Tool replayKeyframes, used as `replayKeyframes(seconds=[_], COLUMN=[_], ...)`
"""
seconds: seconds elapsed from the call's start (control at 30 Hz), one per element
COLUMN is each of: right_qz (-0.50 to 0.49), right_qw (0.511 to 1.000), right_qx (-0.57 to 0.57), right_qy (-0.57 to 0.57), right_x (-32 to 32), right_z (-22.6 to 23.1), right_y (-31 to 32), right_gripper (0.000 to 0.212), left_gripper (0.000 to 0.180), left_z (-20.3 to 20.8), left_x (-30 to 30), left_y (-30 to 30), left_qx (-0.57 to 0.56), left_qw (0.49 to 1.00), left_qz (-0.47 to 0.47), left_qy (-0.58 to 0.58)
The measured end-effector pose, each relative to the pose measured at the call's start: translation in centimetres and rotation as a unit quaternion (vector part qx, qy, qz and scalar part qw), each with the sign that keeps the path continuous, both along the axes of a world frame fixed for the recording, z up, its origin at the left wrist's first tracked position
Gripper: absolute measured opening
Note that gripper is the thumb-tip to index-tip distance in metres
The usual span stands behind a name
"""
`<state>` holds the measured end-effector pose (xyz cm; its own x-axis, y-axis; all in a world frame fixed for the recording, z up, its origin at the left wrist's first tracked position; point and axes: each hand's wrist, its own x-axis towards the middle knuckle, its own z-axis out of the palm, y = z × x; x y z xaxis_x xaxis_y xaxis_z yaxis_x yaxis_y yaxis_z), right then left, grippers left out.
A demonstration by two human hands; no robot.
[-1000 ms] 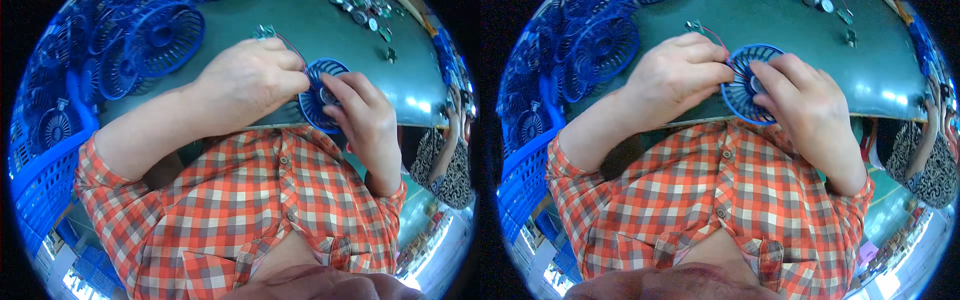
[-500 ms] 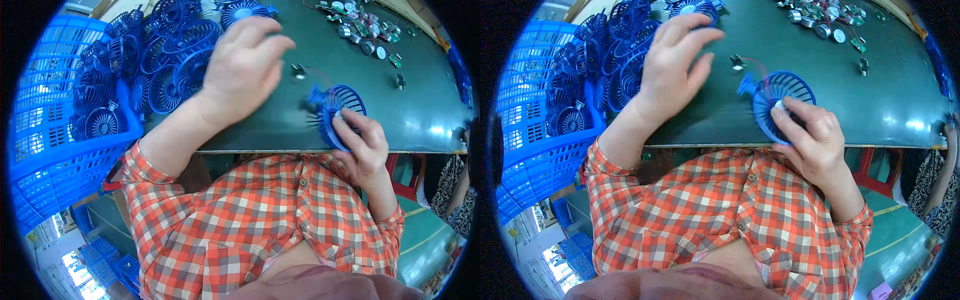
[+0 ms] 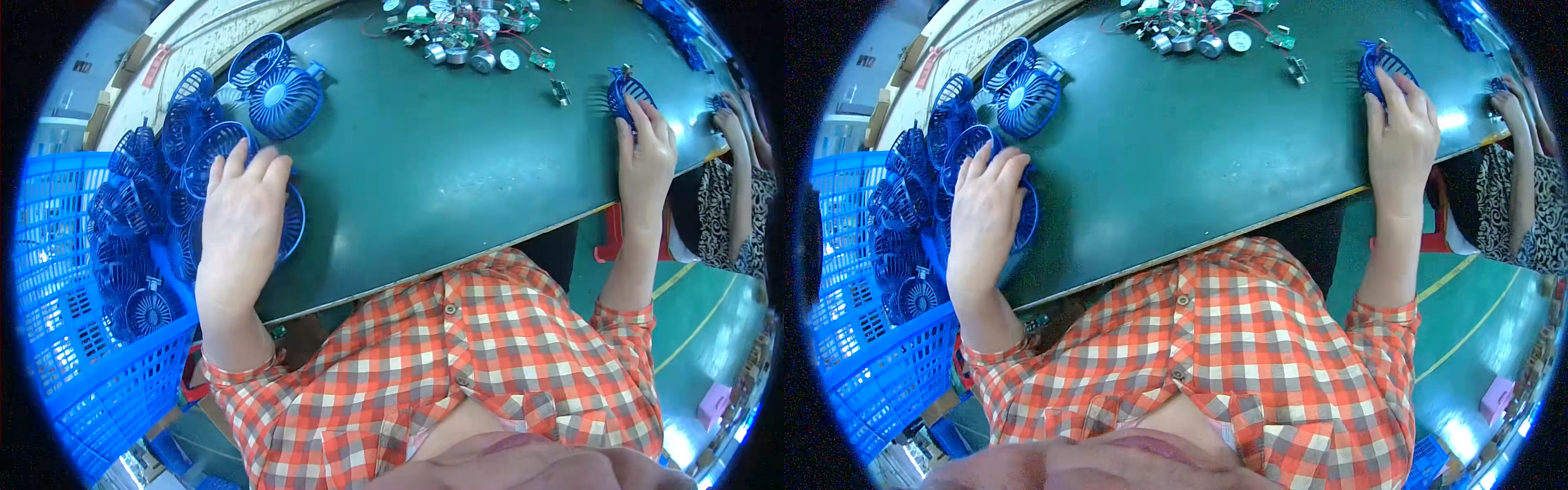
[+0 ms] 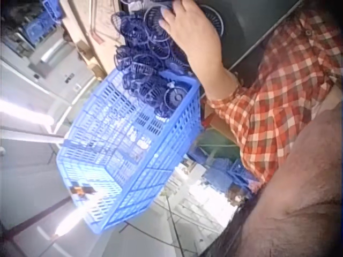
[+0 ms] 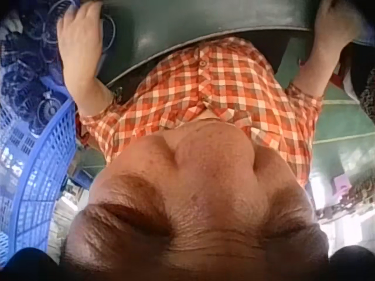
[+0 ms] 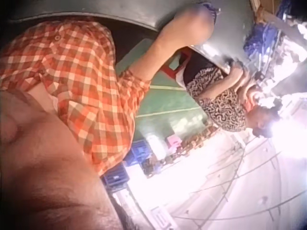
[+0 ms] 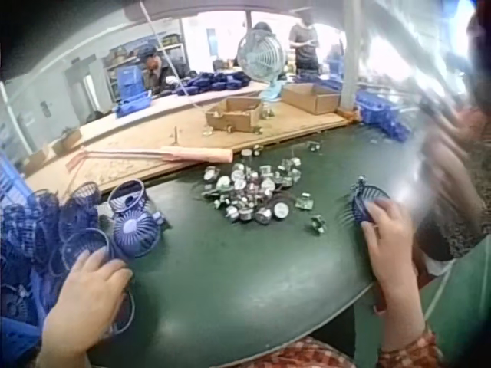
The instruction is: Assembling small blue portable fans by inserting components into the plastic casing.
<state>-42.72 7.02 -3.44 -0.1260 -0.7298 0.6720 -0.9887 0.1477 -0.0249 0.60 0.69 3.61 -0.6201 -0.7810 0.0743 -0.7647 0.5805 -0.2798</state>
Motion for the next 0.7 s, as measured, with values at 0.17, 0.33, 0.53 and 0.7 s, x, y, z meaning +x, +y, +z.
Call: replayKeyframes(seconds=[0.17,0.33,0.53,0.7], right_qz=[0.138,0.195,0.175,0.256], right_qw=[0.989,0.977,0.972,0.943], right_qx=[0.009,0.087,0.159,0.081], right_qy=[-0.044,-0.007,0.009,-0.195], right_x=[4.4,4.8,4.7,3.8], right_z=[1.1,2.0,2.1,3.1], right_y=[-1.6,-4.5,-8.3,-12.8], right_gripper=[0.036,0.033,0.023,0.020], left_gripper=[0.027,0.029,0.028,0.025], left_z=[-0.8,-1.2,-3.7,-5.4], left_x=[-0.5,-1.6,-2.7,-2.5], left_y=[0.4,0.3,1.4,0.0], left_qx=[-0.035,-0.099,0.178,0.288], left_qw=[0.999,0.985,0.906,0.824], left_qz=[0.003,-0.058,-0.021,0.068], left_qy=[0.041,0.130,0.384,0.483])
